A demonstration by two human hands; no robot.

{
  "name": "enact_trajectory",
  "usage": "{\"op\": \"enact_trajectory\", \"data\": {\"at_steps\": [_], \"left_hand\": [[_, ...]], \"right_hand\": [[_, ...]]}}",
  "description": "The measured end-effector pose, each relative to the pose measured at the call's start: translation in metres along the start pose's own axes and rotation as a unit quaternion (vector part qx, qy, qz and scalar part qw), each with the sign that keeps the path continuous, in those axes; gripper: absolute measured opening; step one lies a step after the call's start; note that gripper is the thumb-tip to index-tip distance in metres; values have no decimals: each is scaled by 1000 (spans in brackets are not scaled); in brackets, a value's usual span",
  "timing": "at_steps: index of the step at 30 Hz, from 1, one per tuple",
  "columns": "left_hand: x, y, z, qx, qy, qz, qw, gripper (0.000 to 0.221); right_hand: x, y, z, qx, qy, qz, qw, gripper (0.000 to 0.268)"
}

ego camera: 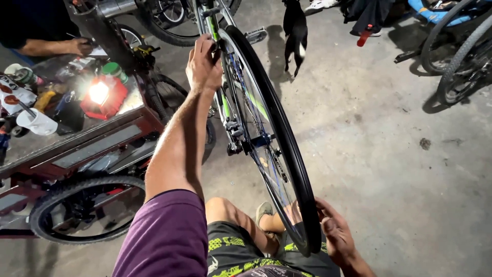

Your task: Inspecting and assembling the hub components of a bicycle wheel while rotating it to check for smooth operation.

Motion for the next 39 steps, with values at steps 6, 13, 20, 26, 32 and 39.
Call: {"op": "enact_trajectory", "data": {"at_steps": [6,13,20,26,32,39], "left_hand": [[1,0,1,-21,-44,-9,999,8],[-5,0,-2,-9,-2,-2,1000,20],[-14,1,-10,-15,47,10,999,18],[-5,0,-5,-16,-39,-9,999,10],[-19,0,-14,-17,20,-5,1000,17],[5,-3,6,-52,-24,0,998,27]], "right_hand": [[-12,-2,-5,-34,66,-40,996,88],[-35,-2,-23,13,-16,-126,992,88],[-43,-4,-40,88,65,-159,981,79],[-49,-6,-49,111,44,-164,979,79],[-41,-5,-36,108,62,-152,980,70],[-23,-5,-7,126,85,-125,981,74]]}}
Point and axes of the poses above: each hand's wrist, its own y-axis away from the middle knuckle, its own x-axis out of the back of the hand, z = x × y, the point moved 5 cm from there along -y, towards the middle knuckle, and after that the axes turned 7 degrees about -y, right-handed, at the moved point
